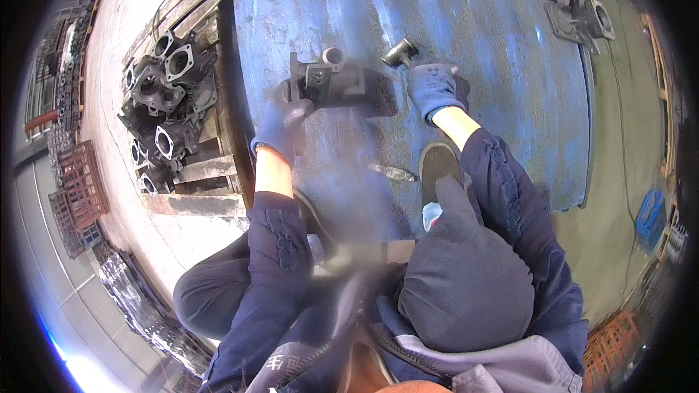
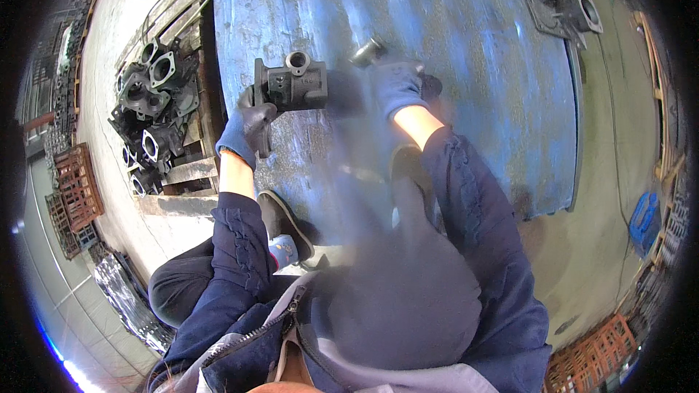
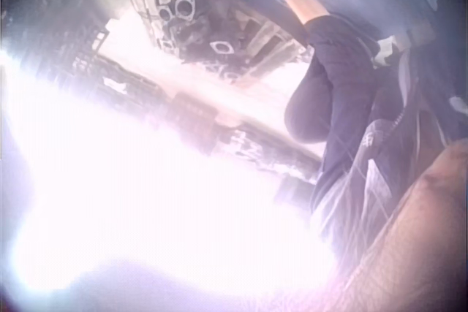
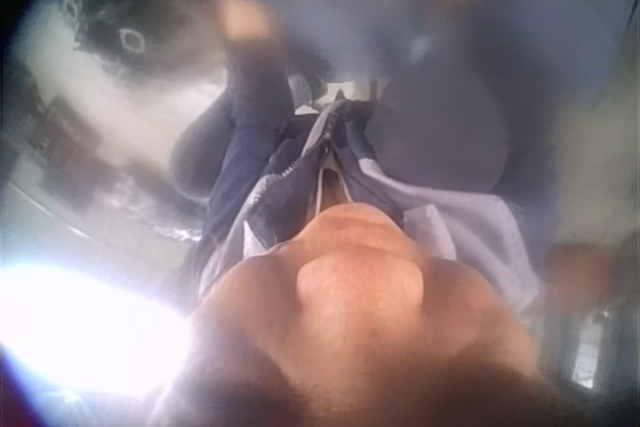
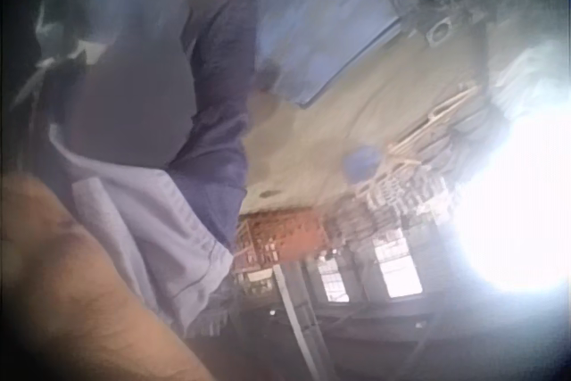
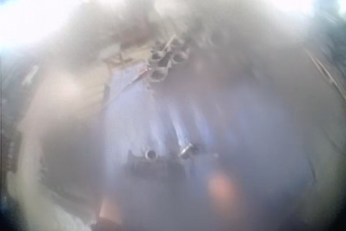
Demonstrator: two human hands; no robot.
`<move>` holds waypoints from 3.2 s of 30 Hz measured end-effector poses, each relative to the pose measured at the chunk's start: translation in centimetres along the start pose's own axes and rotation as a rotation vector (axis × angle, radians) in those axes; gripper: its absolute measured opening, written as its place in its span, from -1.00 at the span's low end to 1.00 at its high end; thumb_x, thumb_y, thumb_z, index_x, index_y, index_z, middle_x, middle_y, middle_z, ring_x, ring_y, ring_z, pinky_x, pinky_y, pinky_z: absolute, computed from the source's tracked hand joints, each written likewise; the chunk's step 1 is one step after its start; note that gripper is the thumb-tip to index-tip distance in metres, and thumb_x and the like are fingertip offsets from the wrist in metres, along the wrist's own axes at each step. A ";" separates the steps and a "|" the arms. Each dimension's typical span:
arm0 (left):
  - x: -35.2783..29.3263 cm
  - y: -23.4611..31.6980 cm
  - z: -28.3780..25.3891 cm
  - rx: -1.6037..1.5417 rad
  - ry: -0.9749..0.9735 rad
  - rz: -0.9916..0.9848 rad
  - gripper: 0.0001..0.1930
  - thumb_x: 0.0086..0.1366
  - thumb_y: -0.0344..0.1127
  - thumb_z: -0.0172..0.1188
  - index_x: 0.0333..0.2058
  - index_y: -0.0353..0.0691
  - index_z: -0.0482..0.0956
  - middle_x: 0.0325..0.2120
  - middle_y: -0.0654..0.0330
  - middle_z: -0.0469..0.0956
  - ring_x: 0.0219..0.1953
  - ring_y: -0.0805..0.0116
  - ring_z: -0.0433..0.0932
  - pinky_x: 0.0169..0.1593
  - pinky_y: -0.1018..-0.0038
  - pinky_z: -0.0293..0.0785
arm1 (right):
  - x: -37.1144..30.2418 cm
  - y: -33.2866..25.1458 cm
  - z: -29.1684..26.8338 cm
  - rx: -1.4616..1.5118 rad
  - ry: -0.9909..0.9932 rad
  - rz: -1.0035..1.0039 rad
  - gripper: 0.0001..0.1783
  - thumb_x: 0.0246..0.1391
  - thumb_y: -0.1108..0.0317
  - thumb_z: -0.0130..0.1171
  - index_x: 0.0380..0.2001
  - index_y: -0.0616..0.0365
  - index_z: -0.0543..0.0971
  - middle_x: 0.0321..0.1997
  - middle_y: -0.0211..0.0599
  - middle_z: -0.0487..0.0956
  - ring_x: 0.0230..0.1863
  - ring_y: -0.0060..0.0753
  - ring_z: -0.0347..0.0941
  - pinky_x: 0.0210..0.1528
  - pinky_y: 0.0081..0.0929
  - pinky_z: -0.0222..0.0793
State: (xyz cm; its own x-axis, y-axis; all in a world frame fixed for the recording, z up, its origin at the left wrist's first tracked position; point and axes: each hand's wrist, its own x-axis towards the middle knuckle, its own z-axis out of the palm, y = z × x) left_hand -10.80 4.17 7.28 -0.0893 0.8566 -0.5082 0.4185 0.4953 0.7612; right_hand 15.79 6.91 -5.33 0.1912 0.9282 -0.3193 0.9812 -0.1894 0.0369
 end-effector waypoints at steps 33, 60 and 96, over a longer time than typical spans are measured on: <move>1.1 -4.5 -0.9 -0.397 0.044 0.036 -0.55 0.09 -0.62 0.22 0.01 -0.31 0.54 -0.19 0.21 0.64 -0.11 0.43 0.56 0.04 0.44 0.47 | -9.9 -5.4 -10.3 1.469 -0.589 0.085 -0.57 0.41 -0.01 -0.15 -0.18 0.07 0.58 -0.66 -0.51 0.36 -0.73 -0.68 0.19 -0.74 -0.65 0.09; 0.2 -4.7 -1.7 -0.296 -0.009 0.057 -0.58 0.20 -0.47 -0.01 0.07 -0.33 0.46 -0.08 0.08 0.58 0.02 0.32 0.52 0.10 0.46 0.42 | -9.2 -6.4 -11.9 1.373 -0.484 -0.199 -0.62 0.41 0.05 -0.11 -0.30 0.05 0.58 -0.67 -0.48 0.41 -0.77 -0.69 0.19 -0.77 -0.61 0.07; 0.3 -4.6 -2.7 -0.180 0.021 0.274 -0.60 0.17 -0.53 0.05 0.02 -0.26 0.48 -0.24 0.09 0.57 -0.15 0.28 0.56 -0.05 0.47 0.46 | -3.8 -5.1 -15.8 1.983 -0.097 -0.546 -0.76 0.12 0.22 0.16 -0.22 0.11 0.47 -0.42 -0.45 0.49 -0.60 -0.68 0.30 -0.39 -0.51 0.47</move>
State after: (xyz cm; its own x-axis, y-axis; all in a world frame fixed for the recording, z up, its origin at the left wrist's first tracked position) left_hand -15.22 2.57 4.70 -0.0152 0.9634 -0.2677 0.2637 0.2621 0.9283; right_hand 10.47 9.40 10.63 -0.1158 0.9931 0.0191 -0.4478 -0.0351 -0.8934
